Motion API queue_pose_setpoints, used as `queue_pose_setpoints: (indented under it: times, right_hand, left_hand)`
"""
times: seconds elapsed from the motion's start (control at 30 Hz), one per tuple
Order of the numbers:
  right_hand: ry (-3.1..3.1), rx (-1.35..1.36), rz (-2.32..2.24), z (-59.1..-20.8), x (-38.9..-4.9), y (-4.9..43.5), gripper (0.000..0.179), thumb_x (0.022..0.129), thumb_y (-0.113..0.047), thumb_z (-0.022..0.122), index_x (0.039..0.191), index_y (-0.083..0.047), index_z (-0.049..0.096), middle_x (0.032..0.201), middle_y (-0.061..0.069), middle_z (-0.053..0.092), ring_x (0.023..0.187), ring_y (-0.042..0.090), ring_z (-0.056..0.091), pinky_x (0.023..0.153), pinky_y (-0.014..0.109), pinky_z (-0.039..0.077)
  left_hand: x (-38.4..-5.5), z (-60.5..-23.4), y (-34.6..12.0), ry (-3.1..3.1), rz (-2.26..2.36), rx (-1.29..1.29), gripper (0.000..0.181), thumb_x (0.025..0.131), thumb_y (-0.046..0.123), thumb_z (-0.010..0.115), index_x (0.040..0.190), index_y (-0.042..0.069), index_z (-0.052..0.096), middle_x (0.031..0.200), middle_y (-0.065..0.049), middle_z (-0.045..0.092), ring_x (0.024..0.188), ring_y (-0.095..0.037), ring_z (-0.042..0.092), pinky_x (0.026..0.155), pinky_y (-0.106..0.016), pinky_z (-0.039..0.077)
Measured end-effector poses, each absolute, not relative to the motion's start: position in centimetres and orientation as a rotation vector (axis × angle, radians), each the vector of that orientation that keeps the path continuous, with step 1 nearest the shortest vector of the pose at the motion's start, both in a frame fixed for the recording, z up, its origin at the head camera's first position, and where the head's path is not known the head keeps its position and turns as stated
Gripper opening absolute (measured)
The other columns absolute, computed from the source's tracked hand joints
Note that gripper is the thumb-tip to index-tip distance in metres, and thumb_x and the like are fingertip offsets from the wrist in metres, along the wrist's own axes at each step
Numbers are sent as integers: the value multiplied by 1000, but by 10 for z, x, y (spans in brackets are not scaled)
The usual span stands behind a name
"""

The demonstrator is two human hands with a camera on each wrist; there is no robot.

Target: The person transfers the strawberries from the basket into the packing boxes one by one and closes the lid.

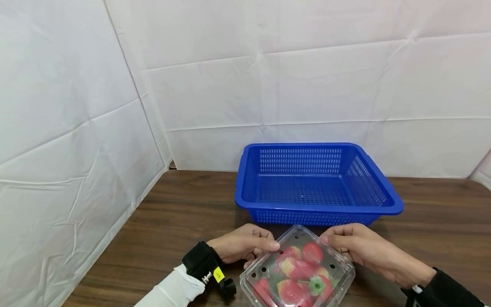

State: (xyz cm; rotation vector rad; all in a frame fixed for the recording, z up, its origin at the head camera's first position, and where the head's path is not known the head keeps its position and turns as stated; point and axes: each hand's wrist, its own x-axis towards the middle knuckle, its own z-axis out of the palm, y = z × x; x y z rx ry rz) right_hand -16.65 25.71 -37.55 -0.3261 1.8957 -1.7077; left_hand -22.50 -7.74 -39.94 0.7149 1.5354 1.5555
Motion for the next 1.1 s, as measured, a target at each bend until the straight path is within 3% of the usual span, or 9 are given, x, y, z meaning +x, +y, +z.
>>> queue_pose_setpoints:
  times: [0.17, 0.47, 0.73, 0.87, 1.03, 1.1]
  right_hand:
    - [1892, -349, -1717, -375, -167, 259, 34, 115, -20, 48, 129, 7, 63, 121, 11, 69, 109, 20, 67, 91, 34, 60]
    - [1910, -321, -1707, -374, -169, 262, 36, 115, -22, 48, 131, 7, 62, 124, 11, 67, 110, 19, 66, 90, 34, 59]
    - [1903, -315, -1722, -375, -169, 265, 35, 115, -22, 49, 129, 7, 63, 122, 10, 69, 108, 18, 67, 89, 34, 60]
    - [1888, -316, -1728, -375, -169, 266, 32, 115, -22, 48, 125, 4, 64, 112, 7, 66, 100, 15, 64, 84, 31, 58]
    - [1899, -302, -1699, -372, -169, 268, 23, 114, -20, 48, 110, -2, 60, 90, 2, 48, 86, 14, 52, 72, 30, 48]
    - [1894, -292, -1698, -371, -169, 268, 22, 113, -20, 48, 109, -2, 60, 89, 2, 47, 84, 14, 51, 71, 29, 48]
  left_hand:
    - [-229, -399, -86, 1530, 1515, 751, 11, 96, 20, 70, 91, 11, 66, 70, 6, 52, 58, -3, 53, 47, -19, 50]
    - [-233, -398, -101, 1456, 1427, 780, 27, 90, 30, 78, 100, 8, 64, 73, 5, 61, 61, -7, 62, 56, -22, 58]
    - [-235, -395, -103, 1386, 1413, 769, 32, 90, 25, 81, 108, 7, 62, 80, 3, 68, 67, -9, 67, 61, -26, 62]
    - [-236, -395, -105, 1365, 1410, 768, 34, 89, 22, 83, 111, 7, 61, 84, 2, 69, 69, -10, 68, 63, -27, 63]
    - [-236, -396, -104, 1367, 1439, 769, 31, 90, 20, 82, 111, 8, 62, 80, 4, 67, 67, -7, 66, 62, -23, 61]
    - [-236, -396, -104, 1375, 1449, 760, 31, 90, 20, 81, 111, 8, 62, 79, 4, 67, 66, -6, 66, 60, -22, 61]
